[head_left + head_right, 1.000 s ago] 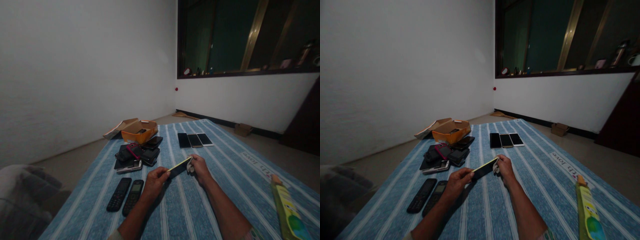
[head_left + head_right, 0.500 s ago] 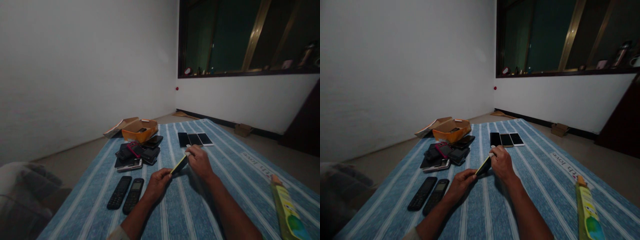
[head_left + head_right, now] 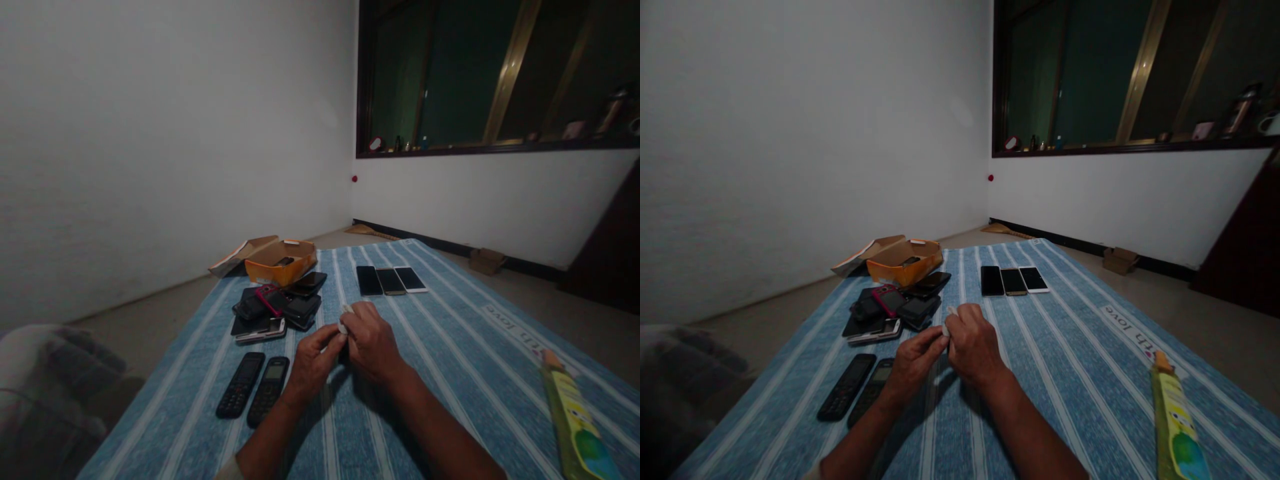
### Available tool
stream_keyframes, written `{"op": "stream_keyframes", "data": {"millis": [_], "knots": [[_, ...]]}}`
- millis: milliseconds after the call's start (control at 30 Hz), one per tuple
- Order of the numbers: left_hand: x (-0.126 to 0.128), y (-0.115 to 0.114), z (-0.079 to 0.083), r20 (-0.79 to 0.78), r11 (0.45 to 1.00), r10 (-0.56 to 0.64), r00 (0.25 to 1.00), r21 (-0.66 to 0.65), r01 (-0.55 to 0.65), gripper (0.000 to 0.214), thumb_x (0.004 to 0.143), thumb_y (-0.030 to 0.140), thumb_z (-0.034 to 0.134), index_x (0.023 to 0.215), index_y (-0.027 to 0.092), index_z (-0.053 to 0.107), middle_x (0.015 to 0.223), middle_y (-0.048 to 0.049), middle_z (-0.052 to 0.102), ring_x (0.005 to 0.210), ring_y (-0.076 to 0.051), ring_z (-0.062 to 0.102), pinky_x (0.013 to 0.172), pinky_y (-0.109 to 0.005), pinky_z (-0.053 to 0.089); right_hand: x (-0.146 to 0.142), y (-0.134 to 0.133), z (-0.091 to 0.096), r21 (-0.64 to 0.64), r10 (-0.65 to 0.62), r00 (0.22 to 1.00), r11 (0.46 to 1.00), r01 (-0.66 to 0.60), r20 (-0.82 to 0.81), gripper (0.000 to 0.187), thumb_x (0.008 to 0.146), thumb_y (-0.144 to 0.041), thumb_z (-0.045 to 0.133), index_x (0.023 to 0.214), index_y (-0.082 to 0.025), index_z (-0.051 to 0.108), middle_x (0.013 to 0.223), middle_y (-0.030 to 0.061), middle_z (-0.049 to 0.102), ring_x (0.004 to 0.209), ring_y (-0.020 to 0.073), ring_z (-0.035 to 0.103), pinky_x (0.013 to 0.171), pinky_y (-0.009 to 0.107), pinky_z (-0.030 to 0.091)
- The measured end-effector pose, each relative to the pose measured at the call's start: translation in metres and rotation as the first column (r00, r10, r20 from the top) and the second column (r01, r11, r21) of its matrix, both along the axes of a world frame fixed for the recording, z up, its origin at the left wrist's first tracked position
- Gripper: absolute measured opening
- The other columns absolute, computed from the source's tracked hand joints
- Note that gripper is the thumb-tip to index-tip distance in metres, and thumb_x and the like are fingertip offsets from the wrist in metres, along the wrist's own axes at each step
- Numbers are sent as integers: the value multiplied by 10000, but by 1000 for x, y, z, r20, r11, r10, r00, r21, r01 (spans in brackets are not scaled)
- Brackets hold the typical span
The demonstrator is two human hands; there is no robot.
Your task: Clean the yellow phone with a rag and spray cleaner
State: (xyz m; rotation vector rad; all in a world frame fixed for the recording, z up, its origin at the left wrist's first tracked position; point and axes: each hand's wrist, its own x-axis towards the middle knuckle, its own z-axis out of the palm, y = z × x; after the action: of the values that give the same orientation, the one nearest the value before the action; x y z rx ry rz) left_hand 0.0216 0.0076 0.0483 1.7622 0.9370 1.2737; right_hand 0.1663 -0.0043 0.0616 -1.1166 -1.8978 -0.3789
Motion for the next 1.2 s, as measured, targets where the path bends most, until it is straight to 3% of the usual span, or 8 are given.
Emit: {"op": "stream_keyframes", "data": {"millis": [467, 733, 967, 1200], "knots": [[6, 3, 6, -55, 998, 60, 997, 39, -58, 252, 804, 299, 602, 933, 202, 795, 810, -19, 786, 736, -196, 693, 711, -289, 535, 7, 1, 8, -133, 61, 995, 989, -71, -76, 232, 779, -20, 446, 801, -198, 593, 849, 57, 537, 873, 223, 494, 775, 310, 414], [7, 0, 9, -35, 999, 35, 999, 20, -34, 188, 772, 308, 641, 829, 205, 787, 759, -23, 774, 710, -205, 685, 680, -302, 532, 22, 12, 0, -97, -47, 991, 995, 35, -126, 265, 752, -7, 434, 787, -207, 605, 871, 71, 559, 926, 233, 501, 837, 334, 447], [3, 2, 10, -132, 997, 60, 989, 60, -53, 235, 810, 327, 562, 738, 210, 753, 692, -1, 737, 654, -182, 649, 670, -279, 513, -3, -1, 5, -96, 97, 993, 990, -103, -66, 220, 765, -41, 454, 811, -205, 592, 882, 68, 548, 913, 229, 499, 809, 332, 451], [4, 2, 9, -81, 999, 21, 996, 36, -18, 201, 814, 315, 617, 837, 210, 787, 778, -25, 764, 716, -194, 677, 697, -297, 529, 13, 4, 7, -137, 80, 987, 986, -99, -140, 231, 762, -30, 440, 756, -201, 595, 830, 54, 544, 875, 213, 517, 808, 308, 439]]}}
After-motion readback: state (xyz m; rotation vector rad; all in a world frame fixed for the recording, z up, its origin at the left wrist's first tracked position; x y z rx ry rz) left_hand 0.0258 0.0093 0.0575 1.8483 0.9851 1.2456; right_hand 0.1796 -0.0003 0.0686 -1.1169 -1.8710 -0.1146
